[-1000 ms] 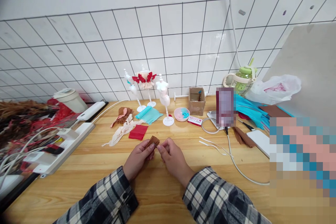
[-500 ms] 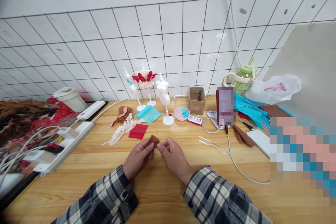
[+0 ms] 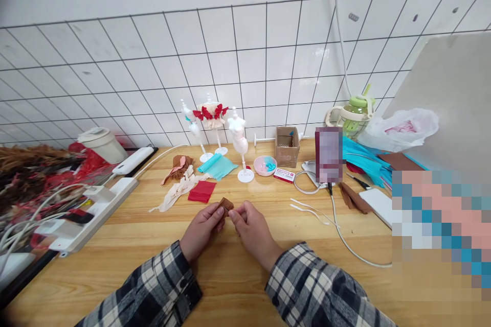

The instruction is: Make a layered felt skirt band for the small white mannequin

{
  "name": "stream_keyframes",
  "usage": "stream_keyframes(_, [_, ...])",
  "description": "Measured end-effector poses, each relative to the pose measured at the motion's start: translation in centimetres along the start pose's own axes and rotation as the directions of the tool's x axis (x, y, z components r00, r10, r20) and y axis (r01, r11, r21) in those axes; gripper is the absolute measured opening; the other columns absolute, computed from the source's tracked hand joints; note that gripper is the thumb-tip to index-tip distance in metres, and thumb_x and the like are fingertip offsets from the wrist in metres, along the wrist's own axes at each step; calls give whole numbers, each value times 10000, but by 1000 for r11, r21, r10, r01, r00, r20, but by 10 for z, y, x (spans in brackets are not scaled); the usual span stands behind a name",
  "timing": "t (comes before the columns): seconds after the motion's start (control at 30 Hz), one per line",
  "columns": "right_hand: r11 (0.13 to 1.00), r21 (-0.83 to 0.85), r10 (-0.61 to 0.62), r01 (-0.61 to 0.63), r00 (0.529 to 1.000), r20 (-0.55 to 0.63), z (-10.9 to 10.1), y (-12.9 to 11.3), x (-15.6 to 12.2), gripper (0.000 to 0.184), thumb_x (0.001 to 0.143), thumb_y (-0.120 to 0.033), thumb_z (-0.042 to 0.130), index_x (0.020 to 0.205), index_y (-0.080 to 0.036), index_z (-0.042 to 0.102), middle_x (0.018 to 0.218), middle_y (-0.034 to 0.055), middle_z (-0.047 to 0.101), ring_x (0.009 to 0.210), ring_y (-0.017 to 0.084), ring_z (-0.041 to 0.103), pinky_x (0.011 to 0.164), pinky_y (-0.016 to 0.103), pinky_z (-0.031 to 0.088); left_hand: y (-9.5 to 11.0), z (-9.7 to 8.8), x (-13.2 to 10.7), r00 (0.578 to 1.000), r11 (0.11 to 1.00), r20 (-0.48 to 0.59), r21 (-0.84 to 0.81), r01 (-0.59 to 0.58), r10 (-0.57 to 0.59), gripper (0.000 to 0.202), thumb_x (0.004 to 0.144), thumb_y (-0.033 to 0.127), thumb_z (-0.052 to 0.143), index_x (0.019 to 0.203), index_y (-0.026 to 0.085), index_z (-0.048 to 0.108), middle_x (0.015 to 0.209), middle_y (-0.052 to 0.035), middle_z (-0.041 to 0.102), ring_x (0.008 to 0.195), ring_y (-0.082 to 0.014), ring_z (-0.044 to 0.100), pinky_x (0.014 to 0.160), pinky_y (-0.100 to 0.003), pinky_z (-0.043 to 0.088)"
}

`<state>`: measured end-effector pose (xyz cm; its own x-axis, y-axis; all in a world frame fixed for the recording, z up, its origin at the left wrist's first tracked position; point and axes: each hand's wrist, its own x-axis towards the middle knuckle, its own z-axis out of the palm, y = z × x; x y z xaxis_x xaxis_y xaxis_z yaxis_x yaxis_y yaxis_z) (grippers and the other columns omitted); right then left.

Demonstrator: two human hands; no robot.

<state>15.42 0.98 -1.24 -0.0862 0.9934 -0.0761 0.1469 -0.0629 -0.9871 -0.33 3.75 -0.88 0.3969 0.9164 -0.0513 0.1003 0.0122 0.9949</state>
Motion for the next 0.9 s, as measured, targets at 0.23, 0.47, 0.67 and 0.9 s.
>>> stream_keyframes(0.23, [998, 63, -20, 21, 1000, -23, 0, -2, 0, 315, 811, -499, 527, 747, -203, 442, 572, -54, 432, 509, 108, 385, 496, 242, 299, 0, 0, 0, 998, 1000, 55, -23, -6, 7, 354, 858, 490, 506, 770, 152, 560, 558, 47, 458, 528, -99, 393, 548, -237, 302])
stream_keyframes(0.47, [999, 19, -29, 29, 1000, 12, -2, -5, 0, 304, 845, -481, 476, 723, -207, 428, 542, -61, 420, 480, 101, 365, 481, 242, 293, 6, 0, -2, 997, 994, 78, -109, 20, -12, 341, 862, 471, 515, 826, 140, 591, 559, 41, 489, 523, -97, 424, 564, -233, 326])
stream_keyframes(0.67, [998, 58, -25, 25, 1000, 5, -1, 0, 3, 301, 838, -487, 495, 743, -211, 421, 530, -63, 449, 481, 105, 413, 492, 240, 321, 5, 0, -3, 998, 990, 64, -139, 13, -4, 386, 879, 491, 474, 706, 153, 540, 562, 25, 503, 536, -105, 443, 574, -239, 351])
stream_keyframes(0.9, [996, 91, 1, -5, 999, 44, 0, 5, 3, 328, 838, -524, 497, 783, -210, 422, 546, -62, 487, 481, 99, 429, 487, 230, 324, 5, 0, -2, 999, 988, 23, -150, 44, -41, 389, 865, 499, 480, 695, 154, 540, 577, 22, 494, 521, -108, 433, 540, -246, 354])
